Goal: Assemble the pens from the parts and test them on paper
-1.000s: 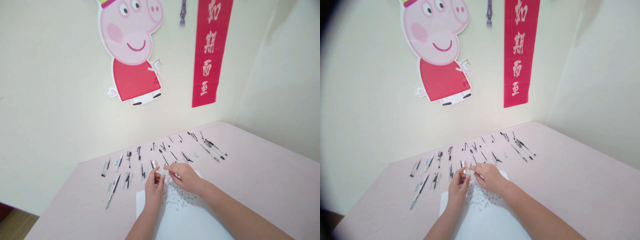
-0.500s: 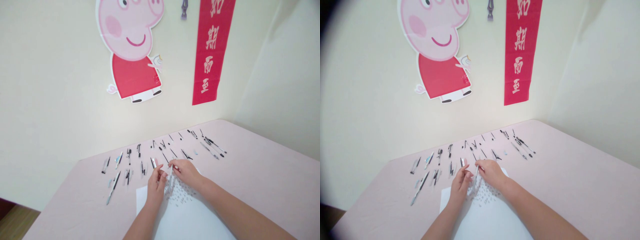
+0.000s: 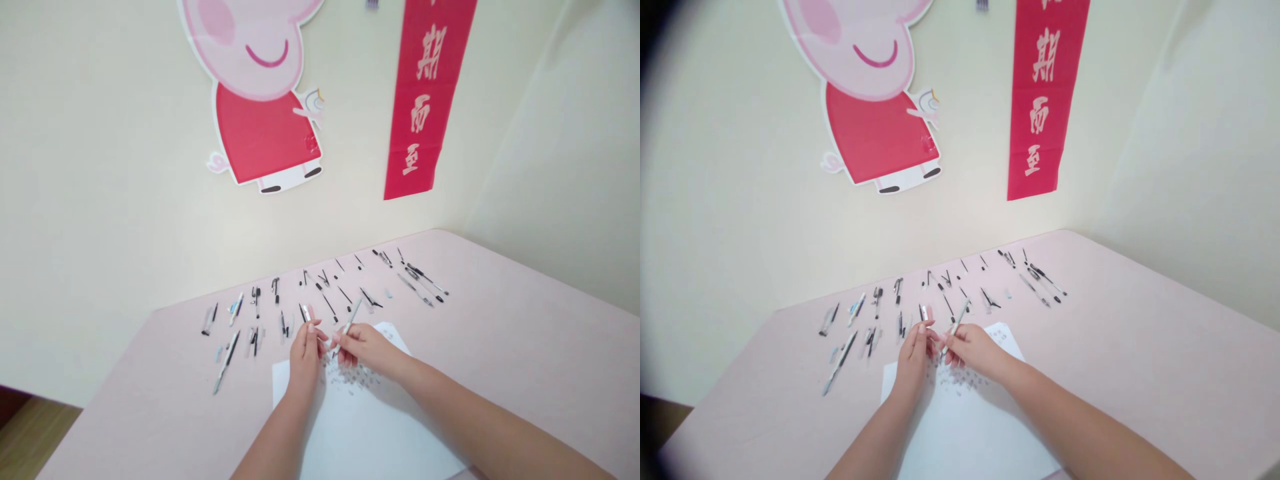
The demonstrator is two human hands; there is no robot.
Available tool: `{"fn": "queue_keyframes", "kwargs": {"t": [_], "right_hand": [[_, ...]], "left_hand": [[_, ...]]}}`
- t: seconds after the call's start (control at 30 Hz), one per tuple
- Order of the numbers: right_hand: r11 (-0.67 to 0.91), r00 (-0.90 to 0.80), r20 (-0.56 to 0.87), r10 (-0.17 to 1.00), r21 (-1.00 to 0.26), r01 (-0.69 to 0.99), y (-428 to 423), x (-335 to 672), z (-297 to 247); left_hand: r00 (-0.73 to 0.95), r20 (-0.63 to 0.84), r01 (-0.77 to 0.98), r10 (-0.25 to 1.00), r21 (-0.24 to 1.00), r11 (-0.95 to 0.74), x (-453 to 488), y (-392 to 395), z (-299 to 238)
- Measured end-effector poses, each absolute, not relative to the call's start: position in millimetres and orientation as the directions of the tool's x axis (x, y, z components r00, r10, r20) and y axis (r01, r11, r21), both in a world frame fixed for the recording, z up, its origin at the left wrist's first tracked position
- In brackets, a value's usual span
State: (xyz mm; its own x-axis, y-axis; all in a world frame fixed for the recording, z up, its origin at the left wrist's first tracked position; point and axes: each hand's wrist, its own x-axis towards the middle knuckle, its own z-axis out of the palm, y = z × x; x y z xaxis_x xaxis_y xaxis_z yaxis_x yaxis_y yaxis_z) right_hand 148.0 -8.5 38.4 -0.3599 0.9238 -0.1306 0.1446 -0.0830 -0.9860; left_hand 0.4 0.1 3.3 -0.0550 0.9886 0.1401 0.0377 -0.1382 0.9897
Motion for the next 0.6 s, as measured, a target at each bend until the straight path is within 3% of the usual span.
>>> {"fn": "queue_keyframes", "kwargs": {"t": [0.13, 0.3, 0.6], "right_hand": [[-0.093, -0.431, -0.174, 0.886, -0.975, 0.202, -27.3, 134.1, 30.0], [0.137, -0.401, -0.003, 0.916, -0.938, 0.320, -37.0, 130.4, 6.5], [0.441, -0.483, 0.186, 0.856, -0.750, 0.492, -43.8, 132.2, 4.2]], "left_hand": [[-0.120, 0.045, -0.118, 0.992, 0.991, -0.059, -1.8, 4.0, -1.9], [-0.143, -0.016, -0.208, 0.990, 0.978, -0.014, -3.0, 6.7, -5.3], [-0.172, 0.001, -0.192, 0.985, 0.981, -0.035, -1.2, 3.8, -2.4]]}}
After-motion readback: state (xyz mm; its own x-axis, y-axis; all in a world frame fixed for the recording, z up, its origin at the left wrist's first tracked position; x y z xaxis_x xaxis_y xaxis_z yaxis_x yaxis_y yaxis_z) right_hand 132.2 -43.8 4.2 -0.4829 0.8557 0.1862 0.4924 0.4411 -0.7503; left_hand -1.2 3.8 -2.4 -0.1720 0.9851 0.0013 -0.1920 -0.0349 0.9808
